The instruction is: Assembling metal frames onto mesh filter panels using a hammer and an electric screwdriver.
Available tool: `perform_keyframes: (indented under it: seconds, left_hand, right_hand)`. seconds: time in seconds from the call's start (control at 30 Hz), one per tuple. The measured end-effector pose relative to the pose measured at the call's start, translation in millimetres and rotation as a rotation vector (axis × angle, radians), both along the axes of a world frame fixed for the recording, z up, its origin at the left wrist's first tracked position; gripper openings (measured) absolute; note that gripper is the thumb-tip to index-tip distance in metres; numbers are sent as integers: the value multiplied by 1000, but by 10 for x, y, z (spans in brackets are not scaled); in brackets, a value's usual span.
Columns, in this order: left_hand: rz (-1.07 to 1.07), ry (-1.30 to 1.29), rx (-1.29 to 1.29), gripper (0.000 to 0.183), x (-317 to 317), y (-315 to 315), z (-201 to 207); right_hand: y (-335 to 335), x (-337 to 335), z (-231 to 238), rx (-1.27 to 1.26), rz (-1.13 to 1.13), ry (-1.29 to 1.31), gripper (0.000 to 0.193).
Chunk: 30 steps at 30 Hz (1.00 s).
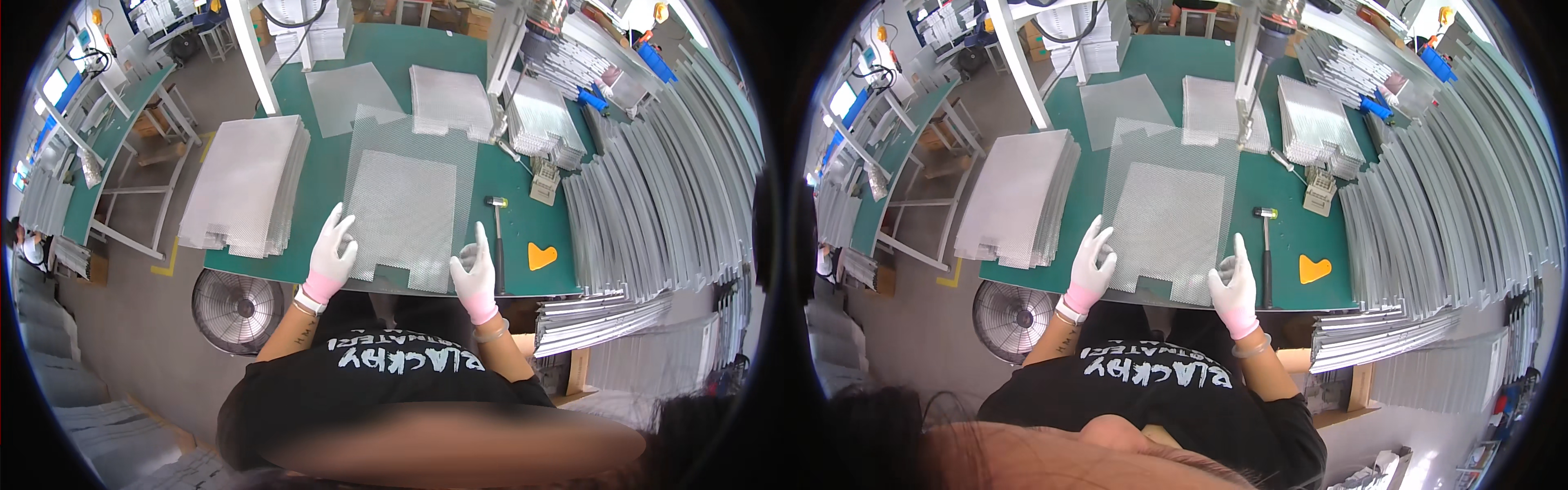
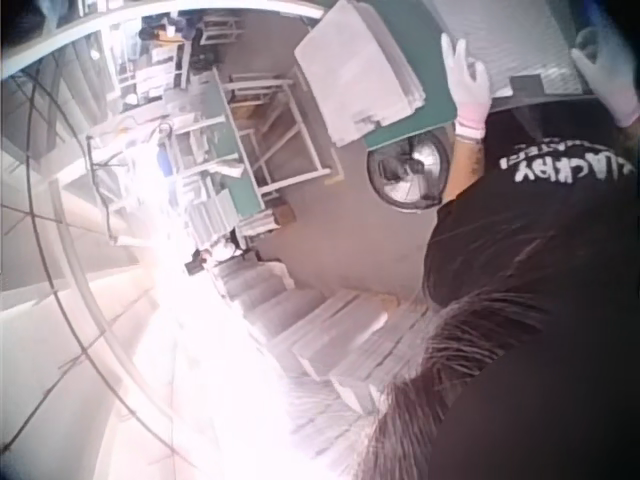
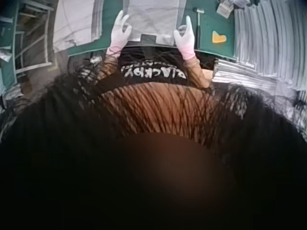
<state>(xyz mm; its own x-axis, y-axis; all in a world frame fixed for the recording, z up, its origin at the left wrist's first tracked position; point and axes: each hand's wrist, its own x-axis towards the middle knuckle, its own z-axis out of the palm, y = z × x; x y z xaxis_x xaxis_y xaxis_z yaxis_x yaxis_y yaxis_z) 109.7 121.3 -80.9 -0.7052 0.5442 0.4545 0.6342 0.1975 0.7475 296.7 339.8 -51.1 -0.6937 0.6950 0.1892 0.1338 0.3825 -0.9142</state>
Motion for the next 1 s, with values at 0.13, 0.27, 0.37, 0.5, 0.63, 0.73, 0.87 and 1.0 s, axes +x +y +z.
perform_keyframes:
  seconds: [0.13,0.27,0.37,0.5,0.63,0.73,0.87,1.0]
  left_hand:
    - [-7,-138,-108,52,-94,47,-20]
    - [-13,-168,-174,55,-194,30,-185]
    - [-11,-123,-249,55,-153,51,-160]
    - [49,40,-371,56,-133,40,-304]
    - [54,33,-399,55,-119,39,-330]
    - [62,45,-416,53,-103,38,-290]
    - [60,3,-444,52,-75,41,-251]
    - [48,-38,-474,51,-85,59,-257]
  right_hand:
    - [11,-21,-220,-19,19,52,74]
    - [31,-43,-224,-32,44,-88,72]
    - [58,-39,-301,-23,44,-126,69]
    - [55,-66,-301,85,37,-192,67]
    - [67,-95,-347,149,40,-250,64]
    - [103,-92,-399,186,44,-310,61]
    - [109,-80,-425,258,70,-327,57]
    - [117,-91,-461,294,78,-349,55]
